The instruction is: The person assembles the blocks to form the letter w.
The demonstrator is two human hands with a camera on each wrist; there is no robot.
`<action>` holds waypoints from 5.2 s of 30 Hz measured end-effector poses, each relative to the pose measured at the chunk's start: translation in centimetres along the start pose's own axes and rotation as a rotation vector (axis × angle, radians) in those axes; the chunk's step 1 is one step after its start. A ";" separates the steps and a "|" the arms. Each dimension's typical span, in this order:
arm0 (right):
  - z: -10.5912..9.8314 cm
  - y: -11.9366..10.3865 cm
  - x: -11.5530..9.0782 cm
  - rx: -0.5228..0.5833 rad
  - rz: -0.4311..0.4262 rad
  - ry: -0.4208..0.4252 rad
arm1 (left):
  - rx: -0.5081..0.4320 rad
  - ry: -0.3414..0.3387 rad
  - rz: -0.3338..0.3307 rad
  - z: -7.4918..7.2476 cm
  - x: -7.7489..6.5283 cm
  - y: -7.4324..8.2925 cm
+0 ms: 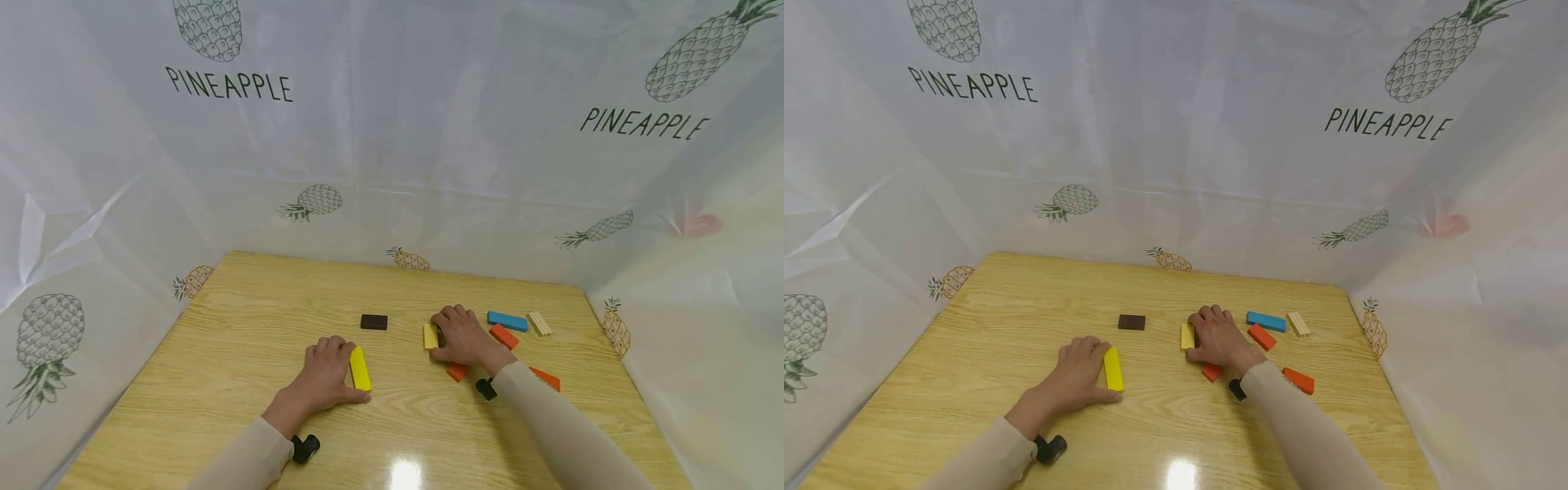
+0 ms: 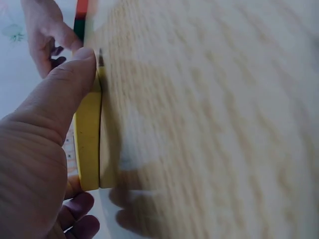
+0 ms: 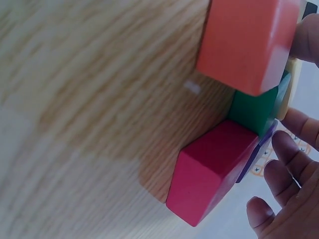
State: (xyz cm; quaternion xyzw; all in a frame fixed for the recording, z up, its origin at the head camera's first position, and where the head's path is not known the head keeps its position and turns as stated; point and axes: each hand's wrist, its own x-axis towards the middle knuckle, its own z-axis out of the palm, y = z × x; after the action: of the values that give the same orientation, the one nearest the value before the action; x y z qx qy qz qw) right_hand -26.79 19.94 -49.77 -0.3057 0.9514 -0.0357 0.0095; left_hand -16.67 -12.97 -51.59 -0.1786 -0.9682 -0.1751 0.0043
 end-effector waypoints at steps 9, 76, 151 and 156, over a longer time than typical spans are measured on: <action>0.0 -0.1 0.1 0.019 0.006 -0.010 | -0.043 -0.021 -0.026 0.4 0.0 -0.4; -2.0 -9.0 9.0 0.024 -0.191 0.042 | -0.235 0.057 0.004 0.8 -2.0 0.2; 0.0 -11.6 10.3 -0.033 -0.266 -0.072 | -0.219 0.057 0.007 1.0 -2.0 0.1; 0.0 -11.5 10.2 -0.041 -0.270 -0.076 | -0.219 0.055 0.012 1.0 -2.1 0.1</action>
State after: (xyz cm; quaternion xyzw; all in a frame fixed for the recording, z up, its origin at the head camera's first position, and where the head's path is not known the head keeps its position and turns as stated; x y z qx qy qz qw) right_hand -28.44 4.65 -48.83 -0.4320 0.9012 -0.0056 0.0346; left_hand -14.64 -13.22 -52.59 -0.1787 -0.9418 -0.2846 0.0124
